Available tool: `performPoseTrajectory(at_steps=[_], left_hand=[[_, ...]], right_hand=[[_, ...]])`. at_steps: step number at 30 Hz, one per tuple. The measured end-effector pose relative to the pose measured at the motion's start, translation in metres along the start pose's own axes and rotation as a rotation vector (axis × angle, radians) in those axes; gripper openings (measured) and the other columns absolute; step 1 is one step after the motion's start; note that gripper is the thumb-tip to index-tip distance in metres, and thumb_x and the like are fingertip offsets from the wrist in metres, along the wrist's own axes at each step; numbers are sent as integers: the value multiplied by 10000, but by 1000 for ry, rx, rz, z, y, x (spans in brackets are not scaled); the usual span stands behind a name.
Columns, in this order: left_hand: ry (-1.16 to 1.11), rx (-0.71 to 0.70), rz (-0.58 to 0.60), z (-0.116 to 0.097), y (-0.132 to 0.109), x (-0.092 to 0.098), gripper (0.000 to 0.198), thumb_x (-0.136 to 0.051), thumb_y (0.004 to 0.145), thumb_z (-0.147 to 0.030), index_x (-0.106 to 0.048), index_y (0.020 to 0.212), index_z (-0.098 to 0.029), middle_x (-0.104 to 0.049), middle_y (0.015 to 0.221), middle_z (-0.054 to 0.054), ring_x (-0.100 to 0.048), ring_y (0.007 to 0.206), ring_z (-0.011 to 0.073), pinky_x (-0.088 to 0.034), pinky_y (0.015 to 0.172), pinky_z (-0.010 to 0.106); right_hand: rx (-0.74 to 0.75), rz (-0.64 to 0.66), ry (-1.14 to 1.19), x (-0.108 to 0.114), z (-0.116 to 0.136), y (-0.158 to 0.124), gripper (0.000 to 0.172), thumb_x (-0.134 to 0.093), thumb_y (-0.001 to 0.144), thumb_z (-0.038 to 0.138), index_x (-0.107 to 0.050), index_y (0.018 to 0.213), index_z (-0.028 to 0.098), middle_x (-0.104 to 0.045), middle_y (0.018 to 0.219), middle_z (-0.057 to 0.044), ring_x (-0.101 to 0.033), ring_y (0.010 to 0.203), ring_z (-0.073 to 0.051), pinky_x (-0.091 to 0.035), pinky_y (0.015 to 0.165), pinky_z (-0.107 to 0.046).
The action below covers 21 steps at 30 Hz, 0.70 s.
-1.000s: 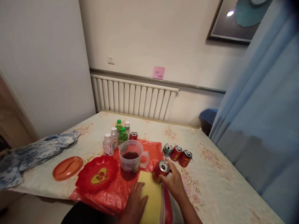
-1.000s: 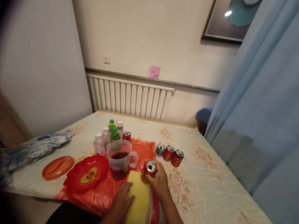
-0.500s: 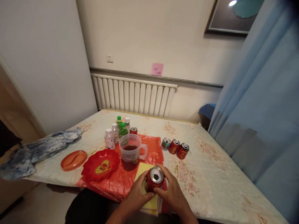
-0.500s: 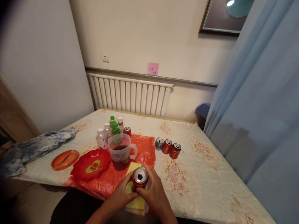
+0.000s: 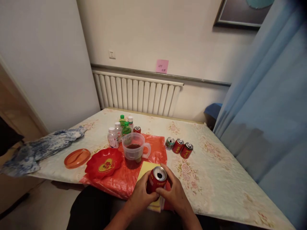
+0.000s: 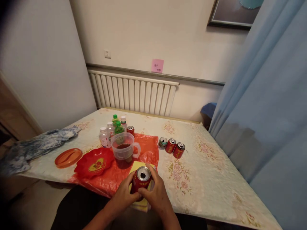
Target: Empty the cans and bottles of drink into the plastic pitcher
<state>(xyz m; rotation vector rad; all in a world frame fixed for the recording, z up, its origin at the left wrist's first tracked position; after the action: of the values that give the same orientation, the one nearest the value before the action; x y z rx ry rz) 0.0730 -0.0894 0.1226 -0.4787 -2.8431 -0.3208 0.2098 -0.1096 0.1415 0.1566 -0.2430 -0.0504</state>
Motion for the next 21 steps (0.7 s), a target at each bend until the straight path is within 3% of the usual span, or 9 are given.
performPoseTrajectory(at_steps=[7,12,16,21], left_hand=[[-137,81,-2,-4,0,2,561,-709,638,-163,-561,1178,-161,-683,1114,67,-626,1023,262,-482,904,346],[-473,107,180,1,-1,-11,653,-785,658,-283,-530,1245,-157,-662,1200,96,-606,1113,291,-471,956,390],[-626,110,310,-3,-5,-15,603,-755,746,-372,-537,1271,-170,-625,1273,108,-582,1170,286,-416,1034,428],[-671,118,309,-6,-5,-15,596,-753,754,-412,-554,1271,-191,-620,1285,111,-568,1195,296,-394,1057,456]], right_hand=[[-24,29,292,-8,-23,0,768,-684,649,137,-467,1382,216,-537,1404,-84,-498,1298,-264,-394,1095,-420],[-30,43,399,-8,-23,-1,735,-765,680,247,-492,1362,214,-578,1361,-98,-545,1252,-280,-425,1068,-431],[-51,24,456,-5,-20,-1,723,-800,673,402,-540,1316,200,-627,1300,-120,-576,1209,-313,-441,1039,-474],[-85,30,481,-6,-22,-2,686,-758,719,490,-549,1304,200,-646,1275,-107,-597,1179,-301,-460,1014,-455]])
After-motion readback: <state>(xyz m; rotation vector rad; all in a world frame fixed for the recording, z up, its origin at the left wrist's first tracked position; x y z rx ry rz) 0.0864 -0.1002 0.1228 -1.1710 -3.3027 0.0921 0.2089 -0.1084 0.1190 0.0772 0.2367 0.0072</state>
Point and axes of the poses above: each hand's wrist, its own y-axis towards the middle knuckle, its own x-axis out of the back of the hand, z = x × y, the point moved 8 cm from there along y, towards the middle knuckle
